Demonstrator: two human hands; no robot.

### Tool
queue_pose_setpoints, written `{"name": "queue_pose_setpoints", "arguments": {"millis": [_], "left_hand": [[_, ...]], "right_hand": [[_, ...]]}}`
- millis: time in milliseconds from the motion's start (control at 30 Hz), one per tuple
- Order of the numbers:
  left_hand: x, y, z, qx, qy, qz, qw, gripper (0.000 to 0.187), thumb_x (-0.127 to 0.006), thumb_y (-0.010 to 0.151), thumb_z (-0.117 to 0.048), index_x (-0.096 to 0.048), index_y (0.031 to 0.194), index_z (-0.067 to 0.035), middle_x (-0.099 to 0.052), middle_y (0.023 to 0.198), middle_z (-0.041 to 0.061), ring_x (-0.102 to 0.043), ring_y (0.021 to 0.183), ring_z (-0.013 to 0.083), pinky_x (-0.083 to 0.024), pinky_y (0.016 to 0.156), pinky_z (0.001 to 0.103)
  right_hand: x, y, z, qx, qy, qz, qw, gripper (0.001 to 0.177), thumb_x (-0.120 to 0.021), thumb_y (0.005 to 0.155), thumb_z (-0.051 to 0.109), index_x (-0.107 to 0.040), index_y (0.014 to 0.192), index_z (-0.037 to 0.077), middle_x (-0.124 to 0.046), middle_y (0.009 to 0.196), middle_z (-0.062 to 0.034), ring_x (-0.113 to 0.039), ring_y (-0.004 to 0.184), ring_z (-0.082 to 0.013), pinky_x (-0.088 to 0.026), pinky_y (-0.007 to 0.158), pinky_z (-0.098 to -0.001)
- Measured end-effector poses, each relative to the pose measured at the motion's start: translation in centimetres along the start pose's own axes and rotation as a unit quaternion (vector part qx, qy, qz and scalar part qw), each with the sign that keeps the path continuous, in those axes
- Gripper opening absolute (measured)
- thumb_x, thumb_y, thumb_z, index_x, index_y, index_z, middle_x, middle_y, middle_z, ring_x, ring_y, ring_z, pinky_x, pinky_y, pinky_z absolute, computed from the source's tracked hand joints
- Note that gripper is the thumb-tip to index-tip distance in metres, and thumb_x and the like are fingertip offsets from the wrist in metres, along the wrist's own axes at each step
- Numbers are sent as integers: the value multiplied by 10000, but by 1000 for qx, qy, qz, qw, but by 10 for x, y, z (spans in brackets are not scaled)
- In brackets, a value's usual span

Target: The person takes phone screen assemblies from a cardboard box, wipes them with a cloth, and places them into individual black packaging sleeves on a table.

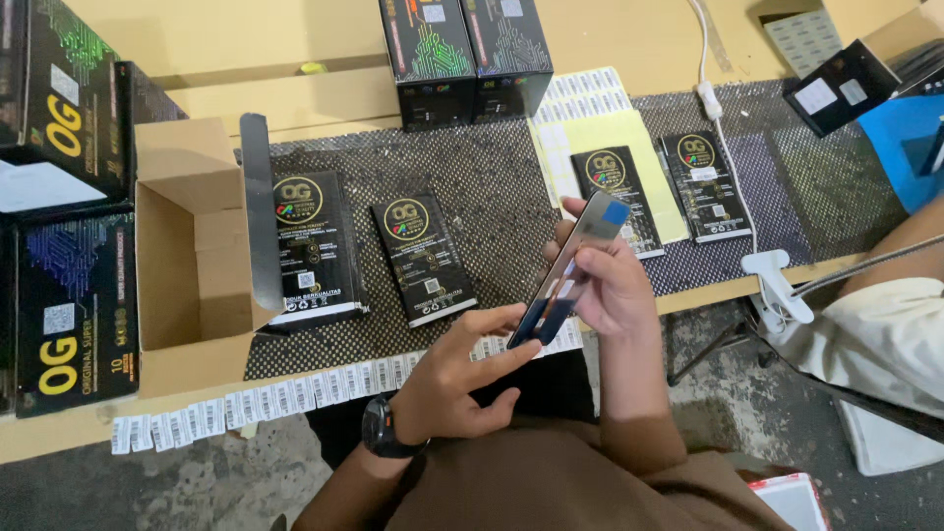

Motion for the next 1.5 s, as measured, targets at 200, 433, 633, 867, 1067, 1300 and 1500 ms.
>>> {"name": "queue_pose_setpoints", "arguments": {"millis": [200, 433, 633, 867, 1067, 1300, 1500], "left_hand": [[17, 3, -31, -145, 239, -146, 949, 240, -765, 903, -6, -779, 1111, -125, -635, 1268, 174, -681, 1067, 398, -656, 809, 429], [40, 4, -45, -215, 326, -168, 905, 124, -791, 903, -110, -816, 941, -225, -788, 1106, -17, -701, 1044, 234, -625, 883, 378], [77, -12, -41, -159, 197, -308, 917, 42, -852, 812, -86, -820, 819, -60, -786, 858, 142, -746, 719, 311, -684, 614, 361], [64, -73, 64, 149, -208, -413, 874, 119, -723, 890, 81, -732, 1008, 91, -756, 914, 211, -773, 797, 320, -666, 659, 421], [28, -96, 99, 217, -348, -441, 799, 169, -714, 880, 94, -706, 1049, 101, -773, 920, 230, -775, 825, 313, -679, 692, 413], [17, -99, 99, 215, -378, -432, 790, 219, -708, 857, 120, -672, 1069, 158, -750, 904, 286, -772, 798, 356, -678, 662, 454], [9, -71, 77, 278, -373, -337, 819, 167, -753, 903, -50, -717, 1024, 60, -751, 886, 187, -735, 808, 221, -627, 805, 339]], "right_hand": [[-32, 0, 11, 69, -43, 1, 997, 675, -650, 909, 13, -430, 1544, 83, -535, 895, -69, -664, 857, -210, -612, 770, -383], [-40, 2, 2, 78, -47, 8, 996, 737, -648, 887, 17, -404, 1581, 55, -687, 1054, -132, -740, 1025, -291, -621, 924, -490], [-70, 4, 10, 79, -34, 116, 990, 1238, -826, 719, 583, -229, 1621, -19, -445, 1549, -298, -593, 1302, -375, -542, 1058, -545], [-41, -1, 42, 245, -175, -21, 953, 289, -613, 973, 48, -573, 1222, -93, -688, 857, -281, -752, 650, -337, -685, 598, -481], [-89, -9, 62, 341, -410, -32, 845, 168, -684, 955, -96, -629, 1086, -186, -676, 796, -278, -729, 640, -325, -659, 652, -420], [-105, -14, 72, 433, -533, -42, 726, 139, -787, 919, -238, -729, 1038, -197, -674, 760, -264, -684, 604, -285, -606, 617, -388], [-155, -27, 56, 517, -692, -48, 501, 266, -858, 927, -164, -807, 1032, 75, -427, 1034, -115, -466, 952, -288, -440, 795, -403]]}}
Point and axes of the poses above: each hand's wrist, its own y-axis towards the middle knuckle, its own x-axis out of the back of the hand, z = x × y, the point moved 10 cm from there along y, towards the middle knuckle
